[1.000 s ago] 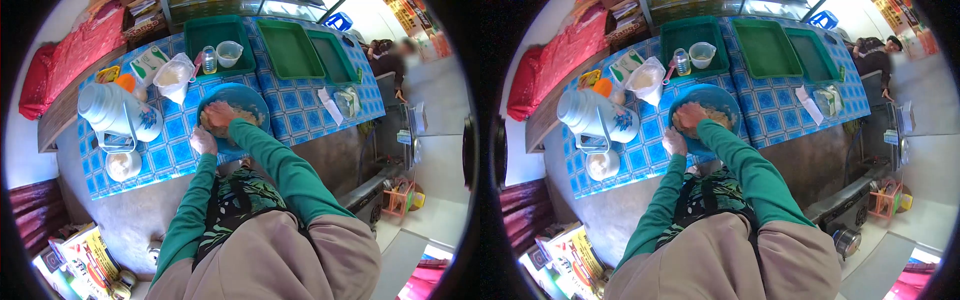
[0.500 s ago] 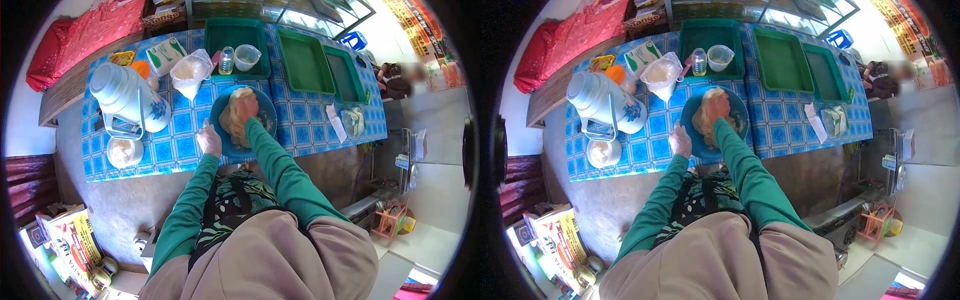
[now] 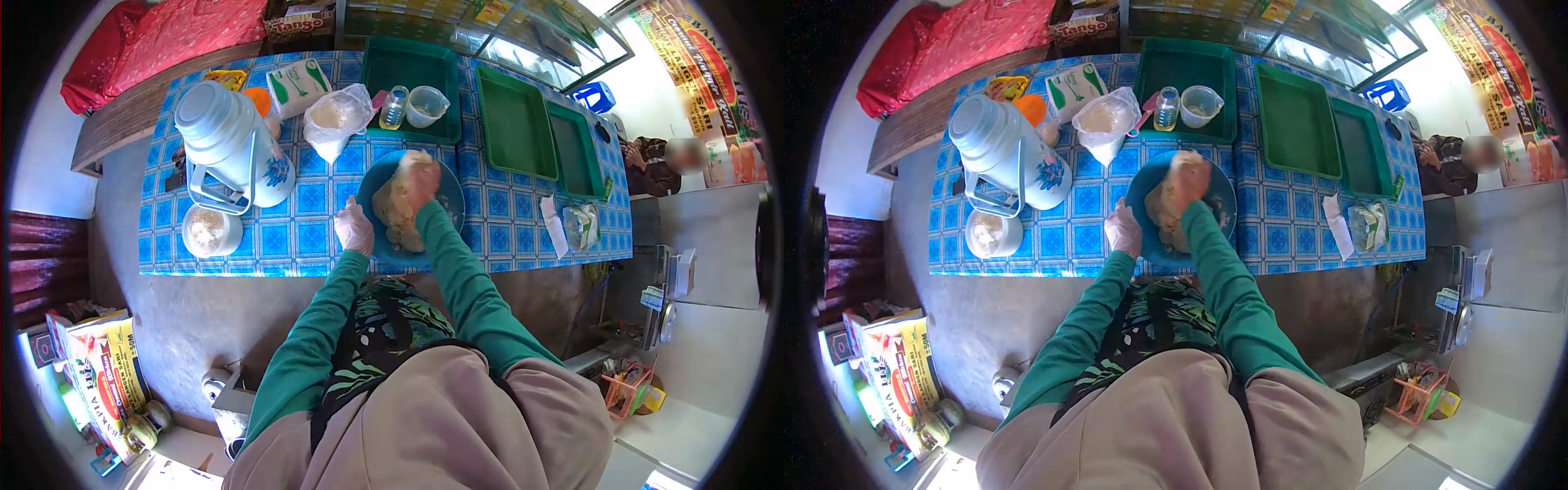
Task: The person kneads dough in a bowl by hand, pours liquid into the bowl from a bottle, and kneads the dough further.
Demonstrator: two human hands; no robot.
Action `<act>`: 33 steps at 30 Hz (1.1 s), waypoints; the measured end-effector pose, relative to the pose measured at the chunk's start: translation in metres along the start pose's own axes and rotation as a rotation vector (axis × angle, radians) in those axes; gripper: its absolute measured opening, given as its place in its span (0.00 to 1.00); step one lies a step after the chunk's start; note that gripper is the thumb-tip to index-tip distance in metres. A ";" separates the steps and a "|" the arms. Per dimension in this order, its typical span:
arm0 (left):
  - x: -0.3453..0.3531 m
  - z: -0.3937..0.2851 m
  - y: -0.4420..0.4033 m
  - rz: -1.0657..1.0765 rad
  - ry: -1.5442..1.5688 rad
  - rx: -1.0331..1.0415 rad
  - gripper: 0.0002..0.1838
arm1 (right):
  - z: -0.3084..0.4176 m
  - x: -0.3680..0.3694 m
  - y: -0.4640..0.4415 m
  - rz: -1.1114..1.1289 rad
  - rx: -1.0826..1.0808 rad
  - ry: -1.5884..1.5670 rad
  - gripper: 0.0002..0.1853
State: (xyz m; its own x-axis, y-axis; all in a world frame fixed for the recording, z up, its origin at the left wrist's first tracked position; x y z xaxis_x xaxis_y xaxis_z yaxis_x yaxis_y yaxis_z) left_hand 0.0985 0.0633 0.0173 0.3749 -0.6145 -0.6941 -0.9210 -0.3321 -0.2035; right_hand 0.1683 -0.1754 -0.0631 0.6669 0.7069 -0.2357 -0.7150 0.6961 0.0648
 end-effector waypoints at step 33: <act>-0.005 0.006 0.002 -0.047 -0.003 -0.135 0.10 | 0.413 -0.052 0.161 1.518 -0.879 0.540 0.33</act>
State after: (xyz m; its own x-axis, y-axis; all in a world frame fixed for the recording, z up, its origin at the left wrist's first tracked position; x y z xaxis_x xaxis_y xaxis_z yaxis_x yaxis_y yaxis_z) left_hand 0.0939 0.0693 0.0161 0.4164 -0.5944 -0.6880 -0.8800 -0.4536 -0.1408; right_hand 0.1052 -0.0482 0.3598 -0.5898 0.3535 -0.7261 -0.5747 -0.8153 0.0699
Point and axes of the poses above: each hand's wrist, its own y-axis away from the middle knuckle, its own x-axis out of the palm, z = x × y, the point moved 10 cm from there along -y, towards the middle knuckle, and after that the axes turned 12 degrees about -z, right-handed, at the moved point
